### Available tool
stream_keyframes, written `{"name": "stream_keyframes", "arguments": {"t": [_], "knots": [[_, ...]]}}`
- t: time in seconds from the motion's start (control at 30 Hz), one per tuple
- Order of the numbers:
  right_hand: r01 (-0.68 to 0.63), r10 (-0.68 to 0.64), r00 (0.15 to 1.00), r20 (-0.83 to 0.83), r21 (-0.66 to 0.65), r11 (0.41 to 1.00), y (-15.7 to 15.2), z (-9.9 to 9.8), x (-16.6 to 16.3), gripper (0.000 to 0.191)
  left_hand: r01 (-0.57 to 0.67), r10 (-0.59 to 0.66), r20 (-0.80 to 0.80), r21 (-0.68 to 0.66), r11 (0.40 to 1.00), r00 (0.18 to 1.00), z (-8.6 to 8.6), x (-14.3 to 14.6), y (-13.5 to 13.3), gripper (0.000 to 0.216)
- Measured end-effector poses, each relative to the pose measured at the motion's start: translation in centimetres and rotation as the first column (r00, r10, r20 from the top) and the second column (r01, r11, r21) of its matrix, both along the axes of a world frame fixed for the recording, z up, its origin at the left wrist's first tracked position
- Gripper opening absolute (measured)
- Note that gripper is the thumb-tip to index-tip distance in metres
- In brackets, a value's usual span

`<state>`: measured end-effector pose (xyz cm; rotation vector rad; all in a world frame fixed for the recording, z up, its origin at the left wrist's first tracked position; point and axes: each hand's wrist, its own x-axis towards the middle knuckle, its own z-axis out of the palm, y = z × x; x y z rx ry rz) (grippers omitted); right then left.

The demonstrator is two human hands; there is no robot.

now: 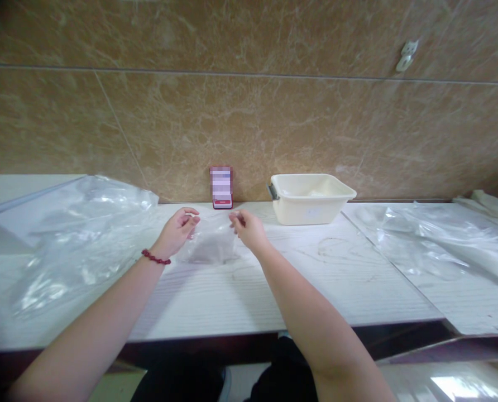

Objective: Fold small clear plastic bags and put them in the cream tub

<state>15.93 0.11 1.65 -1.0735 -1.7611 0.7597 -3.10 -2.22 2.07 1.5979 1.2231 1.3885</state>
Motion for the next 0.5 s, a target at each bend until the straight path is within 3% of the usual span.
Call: {"name": "stream_keyframes", "arguments": {"t": [0.2,0.37,0.43,0.5], "knots": [[0.069,-0.070,0.997,0.042,0.019,0.997,-0.4,0.9,0.4,0.031,0.098,-0.104,-0.086,-0.067,0.993,0.991,0.4,-0.2,-0.4,0.038],[0.123,-0.129,0.991,-0.028,-0.160,0.980,-0.2,0.8,0.3,0.045,0.114,-0.136,-0.162,-0.140,0.984,0.977,0.2,0.2,-0.5,0.024],[0.048,-0.085,0.988,-0.127,-0.272,0.961,-0.1,0.8,0.2,0.048,0.056,-0.074,-0.141,-0.129,0.990,0.987,-0.2,0.3,-0.3,0.026],[-0.163,0.075,0.967,-0.244,-0.363,0.918,-0.3,0.8,0.3,0.040,-0.038,0.028,-0.110,-0.098,0.994,0.994,-0.6,0.2,0.2,0.029]]}}
